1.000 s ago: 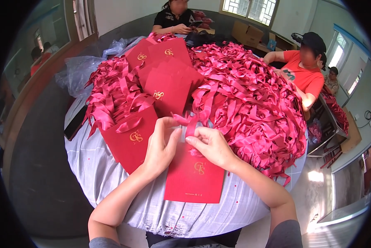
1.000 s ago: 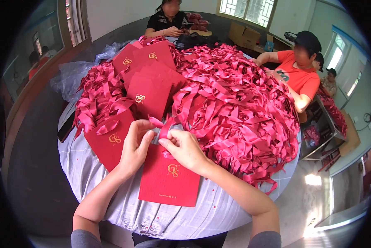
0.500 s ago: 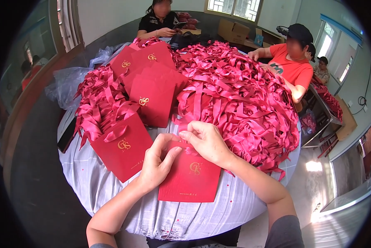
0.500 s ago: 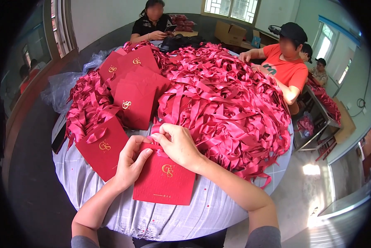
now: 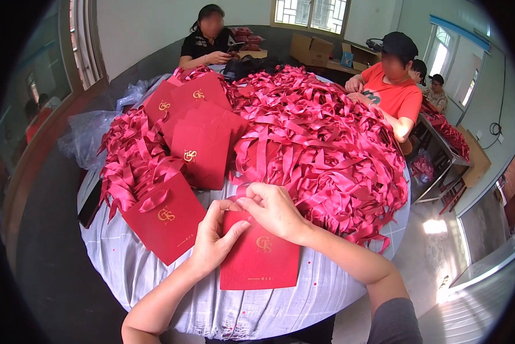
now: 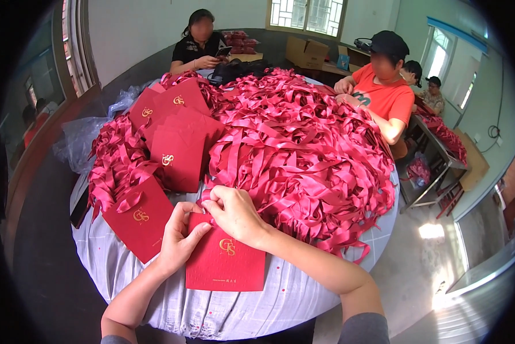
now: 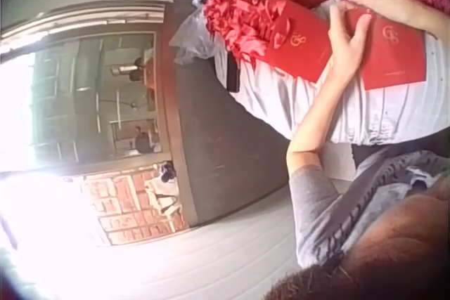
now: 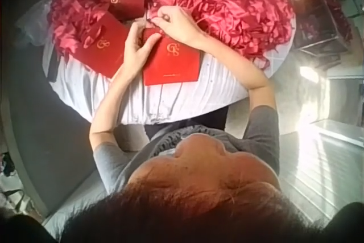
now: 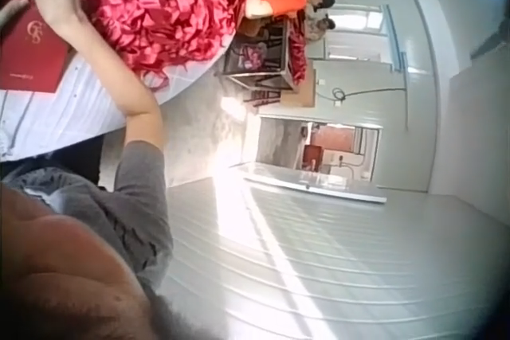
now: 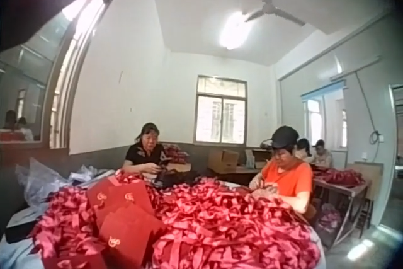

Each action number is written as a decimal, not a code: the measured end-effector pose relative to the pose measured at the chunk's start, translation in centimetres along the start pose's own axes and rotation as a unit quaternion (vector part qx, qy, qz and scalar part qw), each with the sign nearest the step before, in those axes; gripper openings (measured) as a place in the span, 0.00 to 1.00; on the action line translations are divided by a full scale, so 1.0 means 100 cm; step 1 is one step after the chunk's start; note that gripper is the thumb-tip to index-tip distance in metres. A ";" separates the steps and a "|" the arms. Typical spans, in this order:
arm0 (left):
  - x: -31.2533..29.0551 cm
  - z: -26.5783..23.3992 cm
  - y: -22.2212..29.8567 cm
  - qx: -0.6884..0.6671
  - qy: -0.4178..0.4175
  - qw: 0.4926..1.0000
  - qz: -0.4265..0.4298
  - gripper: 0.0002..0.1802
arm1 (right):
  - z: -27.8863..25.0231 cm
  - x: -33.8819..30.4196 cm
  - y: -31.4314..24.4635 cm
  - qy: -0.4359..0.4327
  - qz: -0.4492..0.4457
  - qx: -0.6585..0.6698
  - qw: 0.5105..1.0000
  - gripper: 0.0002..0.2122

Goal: The person assembles gift bags by taking ribbon strips from a pile and attaching them into the red paper bags by hand.

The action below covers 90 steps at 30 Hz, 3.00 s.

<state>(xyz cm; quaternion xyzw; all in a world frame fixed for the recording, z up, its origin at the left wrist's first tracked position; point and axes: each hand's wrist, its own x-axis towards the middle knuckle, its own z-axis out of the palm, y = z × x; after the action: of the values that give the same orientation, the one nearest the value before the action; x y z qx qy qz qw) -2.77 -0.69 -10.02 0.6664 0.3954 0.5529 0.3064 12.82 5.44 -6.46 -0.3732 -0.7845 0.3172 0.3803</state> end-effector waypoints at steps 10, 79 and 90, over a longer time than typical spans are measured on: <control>0.016 -0.015 0.015 -0.224 0.107 0.960 -0.129 0.13 | -0.033 0.019 -0.003 0.137 -0.120 -0.053 0.982 0.09; 0.014 -0.050 0.010 -0.410 0.154 0.895 -0.091 0.15 | -0.026 0.018 0.003 -0.082 -0.080 0.014 0.993 0.13; 0.022 -0.046 0.020 -0.416 0.052 0.905 -0.073 0.19 | -0.024 0.016 0.004 -0.116 0.025 0.134 0.984 0.13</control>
<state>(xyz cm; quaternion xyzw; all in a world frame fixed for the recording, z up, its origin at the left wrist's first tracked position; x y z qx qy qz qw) -6.74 0.12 -6.35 0.4180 0.1926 0.6767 0.5746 14.29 7.48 -5.00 -0.2992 -0.7643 0.4699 0.3247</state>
